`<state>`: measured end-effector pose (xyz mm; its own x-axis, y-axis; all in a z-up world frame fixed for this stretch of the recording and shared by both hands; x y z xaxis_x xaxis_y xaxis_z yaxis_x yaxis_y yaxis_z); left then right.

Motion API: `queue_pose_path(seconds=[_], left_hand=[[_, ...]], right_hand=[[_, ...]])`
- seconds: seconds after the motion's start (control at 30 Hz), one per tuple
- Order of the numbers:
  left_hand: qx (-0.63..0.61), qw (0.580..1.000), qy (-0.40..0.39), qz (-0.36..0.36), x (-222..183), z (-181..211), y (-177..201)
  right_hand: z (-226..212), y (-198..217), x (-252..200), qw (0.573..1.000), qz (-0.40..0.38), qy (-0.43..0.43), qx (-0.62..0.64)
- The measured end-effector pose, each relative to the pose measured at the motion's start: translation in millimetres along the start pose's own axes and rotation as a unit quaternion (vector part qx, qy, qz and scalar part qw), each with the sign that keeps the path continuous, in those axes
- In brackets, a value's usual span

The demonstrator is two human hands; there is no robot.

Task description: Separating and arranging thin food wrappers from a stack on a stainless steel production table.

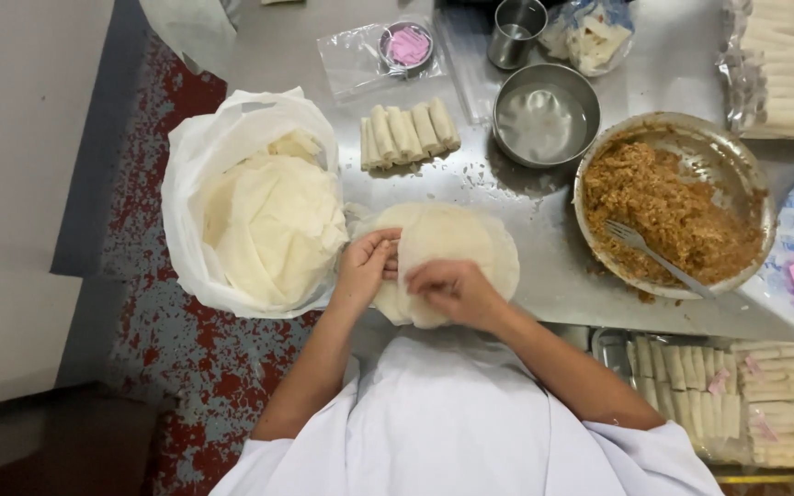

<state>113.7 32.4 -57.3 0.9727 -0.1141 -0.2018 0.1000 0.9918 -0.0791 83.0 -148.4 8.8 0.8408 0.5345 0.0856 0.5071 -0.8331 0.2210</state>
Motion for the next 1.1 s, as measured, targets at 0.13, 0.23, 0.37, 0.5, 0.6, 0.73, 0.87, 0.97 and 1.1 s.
queue_pose_path(seconds=[0.13, 0.23, 0.37, 0.5, 0.6, 0.73, 0.87, 0.97, 1.1], left_hand=[[0.047, 0.999, 0.000, 0.019, 7.5, 6.8, 3.5], [0.118, 0.992, -0.018, 0.030, 14.6, 8.7, -1.5], [0.133, 0.989, -0.054, 0.023, -5.9, 43.7, -22.3], [0.165, 0.982, -0.084, 0.027, -16.6, 57.5, -26.7], [0.145, 0.985, -0.083, 0.044, -15.6, 51.2, -23.5], [0.117, 0.987, -0.097, 0.055, -19.9, 75.1, -28.0], [0.166, 0.979, -0.105, 0.062, -17.2, 96.1, -34.4], [0.179, 0.975, -0.112, 0.063, -4.2, 61.5, -26.3], [0.157, 0.980, -0.111, 0.055, -12.7, 78.6, -25.8]], right_hand=[[50.0, 18.4, 9.7, 0.971, 0.121, -0.146, 0.144], [48.2, 18.2, 15.2, 0.937, 0.176, -0.184, 0.240], [48.6, 14.7, 19.5, 0.903, 0.225, -0.172, 0.321], [63.7, 16.1, 18.1, 0.896, 0.236, -0.171, 0.334], [73.0, 15.4, 17.3, 0.889, 0.240, -0.161, 0.355], [62.9, 12.8, 16.0, 0.915, 0.219, -0.143, 0.307], [44.3, 6.0, 14.5, 0.942, 0.195, -0.115, 0.248], [50.5, 4.1, 12.9, 0.945, 0.183, -0.105, 0.250], [32.3, 18.6, 12.1, 0.925, 0.218, -0.116, 0.289]])
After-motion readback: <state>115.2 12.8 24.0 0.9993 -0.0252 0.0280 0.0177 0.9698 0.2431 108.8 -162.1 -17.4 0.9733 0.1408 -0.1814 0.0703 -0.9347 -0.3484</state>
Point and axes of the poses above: each hand's wrist, its own x-axis towards the middle knuckle, its own y-axis out of the back of the hand, z = x × y, the point moved 5 cm from there along x, towards the middle knuckle, and after that the axes turned 2 degrees about -y, right-handed, at the moved point
